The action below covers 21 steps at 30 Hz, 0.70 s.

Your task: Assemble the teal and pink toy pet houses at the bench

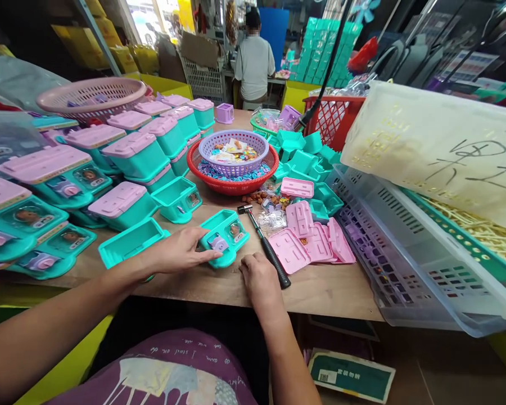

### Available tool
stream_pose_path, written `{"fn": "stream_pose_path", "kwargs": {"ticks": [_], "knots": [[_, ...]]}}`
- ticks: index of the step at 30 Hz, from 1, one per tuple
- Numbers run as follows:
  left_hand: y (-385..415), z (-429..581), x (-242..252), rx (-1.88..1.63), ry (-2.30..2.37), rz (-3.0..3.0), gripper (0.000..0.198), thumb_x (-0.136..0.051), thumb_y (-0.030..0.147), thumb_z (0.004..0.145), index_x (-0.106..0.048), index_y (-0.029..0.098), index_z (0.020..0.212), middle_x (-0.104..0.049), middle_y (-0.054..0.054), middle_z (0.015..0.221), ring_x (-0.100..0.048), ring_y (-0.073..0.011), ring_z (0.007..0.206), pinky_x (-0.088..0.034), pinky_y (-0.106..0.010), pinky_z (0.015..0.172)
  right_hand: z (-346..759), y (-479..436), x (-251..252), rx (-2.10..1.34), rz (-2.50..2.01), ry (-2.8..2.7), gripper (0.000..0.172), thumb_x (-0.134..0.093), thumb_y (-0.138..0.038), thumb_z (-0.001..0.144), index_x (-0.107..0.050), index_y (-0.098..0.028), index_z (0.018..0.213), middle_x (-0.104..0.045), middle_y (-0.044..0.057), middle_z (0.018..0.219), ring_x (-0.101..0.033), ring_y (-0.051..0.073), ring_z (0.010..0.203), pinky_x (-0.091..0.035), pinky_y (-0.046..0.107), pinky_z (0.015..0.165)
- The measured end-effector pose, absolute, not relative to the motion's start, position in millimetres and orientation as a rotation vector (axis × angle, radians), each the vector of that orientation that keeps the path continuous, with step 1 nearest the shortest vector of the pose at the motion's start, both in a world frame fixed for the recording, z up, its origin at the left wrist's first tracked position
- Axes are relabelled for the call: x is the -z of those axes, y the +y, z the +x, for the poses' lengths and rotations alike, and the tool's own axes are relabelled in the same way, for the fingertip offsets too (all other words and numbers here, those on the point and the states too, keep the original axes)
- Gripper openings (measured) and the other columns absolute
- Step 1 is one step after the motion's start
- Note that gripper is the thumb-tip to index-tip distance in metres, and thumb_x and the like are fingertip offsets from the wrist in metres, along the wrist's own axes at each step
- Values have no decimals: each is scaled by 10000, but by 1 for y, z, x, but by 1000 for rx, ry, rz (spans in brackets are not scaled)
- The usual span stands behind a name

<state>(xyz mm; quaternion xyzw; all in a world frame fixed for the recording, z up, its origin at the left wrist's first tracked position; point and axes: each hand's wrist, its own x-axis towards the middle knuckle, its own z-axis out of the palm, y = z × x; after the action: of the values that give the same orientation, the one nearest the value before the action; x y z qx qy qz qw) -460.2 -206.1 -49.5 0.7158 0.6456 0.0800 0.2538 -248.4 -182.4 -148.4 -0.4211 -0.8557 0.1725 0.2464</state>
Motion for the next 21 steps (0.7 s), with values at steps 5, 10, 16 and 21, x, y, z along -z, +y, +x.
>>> {"fn": "stream_pose_path", "kwargs": {"ticks": [5, 10, 16, 21], "knots": [[-205, -472, 53, -459, 1535, 1820, 348, -542, 502, 843, -561, 167, 754, -589, 20, 740, -516, -143, 701, -368, -228, 611, -248, -190, 158, -468, -1145, -2189, 134, -555, -184, 919, -605, -185, 794, -620, 34, 797, -611, 163, 720, -459, 273, 663], [-204, -477, 59, -495, 1580, 1733, 338, -580, 500, 805, -588, 163, 773, -602, 11, 762, -521, -158, 734, -393, -237, 641, -253, -197, 141, -696, -1053, -1872, 77, -549, -221, 938, -618, -195, 915, -637, 30, 869, -617, 152, 799, -488, 271, 725], [-202, -474, 58, -483, 1509, 1724, 322, -586, 466, 796, -603, 147, 757, -578, 21, 715, -495, -137, 682, -384, -228, 616, -278, -197, 114, -760, -847, -1787, 51, -550, -207, 936, -599, -198, 925, -623, 24, 879, -603, 152, 837, -487, 293, 778], [-205, -472, 59, -500, 1465, 1791, 297, -570, 445, 818, -585, 152, 773, -576, 27, 726, -492, -125, 677, -355, -221, 600, -287, -192, 115, -732, -815, -1827, 57, -525, -193, 942, -573, -201, 912, -596, 26, 884, -585, 159, 858, -475, 313, 793]]}}
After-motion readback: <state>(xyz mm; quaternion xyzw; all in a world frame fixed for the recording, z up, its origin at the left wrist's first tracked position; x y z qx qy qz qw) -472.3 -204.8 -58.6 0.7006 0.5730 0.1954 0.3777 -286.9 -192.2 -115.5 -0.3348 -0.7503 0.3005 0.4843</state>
